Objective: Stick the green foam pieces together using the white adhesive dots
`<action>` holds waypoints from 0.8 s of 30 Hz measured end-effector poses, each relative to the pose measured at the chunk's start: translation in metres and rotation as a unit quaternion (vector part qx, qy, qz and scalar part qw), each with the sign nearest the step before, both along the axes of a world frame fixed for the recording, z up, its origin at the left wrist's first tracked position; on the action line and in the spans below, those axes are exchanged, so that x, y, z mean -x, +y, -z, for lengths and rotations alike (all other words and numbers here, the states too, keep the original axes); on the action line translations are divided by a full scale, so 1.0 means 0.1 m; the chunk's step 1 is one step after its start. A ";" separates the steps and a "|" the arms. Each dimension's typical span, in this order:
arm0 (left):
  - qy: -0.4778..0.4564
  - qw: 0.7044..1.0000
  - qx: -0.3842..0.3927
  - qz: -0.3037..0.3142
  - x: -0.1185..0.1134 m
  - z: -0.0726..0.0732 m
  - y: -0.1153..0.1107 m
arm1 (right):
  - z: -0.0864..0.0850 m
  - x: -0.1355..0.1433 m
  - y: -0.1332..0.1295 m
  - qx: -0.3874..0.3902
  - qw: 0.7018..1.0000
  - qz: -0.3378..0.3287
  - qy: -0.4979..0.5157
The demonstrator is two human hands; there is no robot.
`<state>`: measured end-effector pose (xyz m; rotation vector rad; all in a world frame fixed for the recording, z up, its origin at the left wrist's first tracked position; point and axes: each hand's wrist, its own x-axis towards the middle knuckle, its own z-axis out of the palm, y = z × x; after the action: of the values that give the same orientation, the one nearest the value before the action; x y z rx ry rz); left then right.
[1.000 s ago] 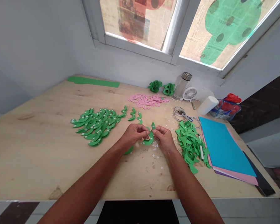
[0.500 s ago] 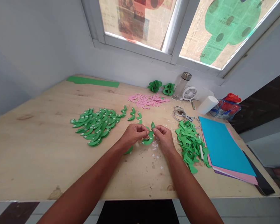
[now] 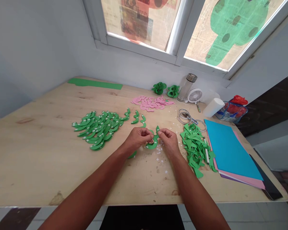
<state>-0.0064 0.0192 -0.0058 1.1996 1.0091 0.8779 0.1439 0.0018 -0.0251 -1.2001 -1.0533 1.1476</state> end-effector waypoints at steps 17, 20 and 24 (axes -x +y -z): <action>-0.009 1.000 0.002 0.000 -0.02 0.03 -0.01 | 0.07 -0.01 0.02 0.014 0.997 -0.015 0.080; -0.014 1.000 0.000 -0.003 -0.03 0.03 -0.01 | 0.06 -0.01 0.02 0.021 0.995 -0.021 0.093; -0.011 1.000 -0.008 -0.003 -0.03 0.03 -0.02 | 0.05 -0.01 0.02 0.026 0.995 -0.018 0.097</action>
<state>-0.0034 0.0175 -0.0091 1.1988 0.9904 0.9043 0.1449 0.0038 -0.0297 -1.0896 -0.9063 1.2985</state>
